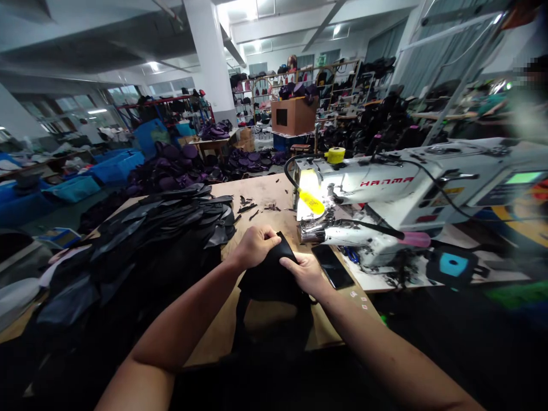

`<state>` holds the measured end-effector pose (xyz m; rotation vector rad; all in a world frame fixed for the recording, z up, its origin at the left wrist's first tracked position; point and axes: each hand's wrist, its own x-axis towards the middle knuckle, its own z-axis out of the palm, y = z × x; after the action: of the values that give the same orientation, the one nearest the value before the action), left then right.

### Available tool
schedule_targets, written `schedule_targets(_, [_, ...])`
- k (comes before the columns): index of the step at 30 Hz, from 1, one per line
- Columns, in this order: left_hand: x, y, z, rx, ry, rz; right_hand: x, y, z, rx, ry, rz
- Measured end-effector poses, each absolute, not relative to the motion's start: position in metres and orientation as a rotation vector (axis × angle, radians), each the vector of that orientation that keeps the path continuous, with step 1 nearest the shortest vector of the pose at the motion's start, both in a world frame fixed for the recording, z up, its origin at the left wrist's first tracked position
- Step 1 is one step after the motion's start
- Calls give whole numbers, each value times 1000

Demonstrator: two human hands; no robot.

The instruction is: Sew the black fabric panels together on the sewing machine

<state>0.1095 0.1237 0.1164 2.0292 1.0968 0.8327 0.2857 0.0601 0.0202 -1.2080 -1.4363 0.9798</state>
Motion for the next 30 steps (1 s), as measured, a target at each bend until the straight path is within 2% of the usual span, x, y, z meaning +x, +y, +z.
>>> schedule_targets(9, [115, 119, 120, 1971, 1159, 882, 291, 71, 37, -1124, -1477, 856])
schedule_targets(17, [116, 123, 115, 1868, 1110, 966, 285, 79, 34, -1139, -1403, 822])
schedule_targets(24, [119, 121, 120, 1929, 1052, 800, 291, 72, 32, -1168, -1400, 803])
schedule_targets(30, [158, 150, 87, 2052, 1060, 754, 314, 77, 19, -1336, -1310, 790])
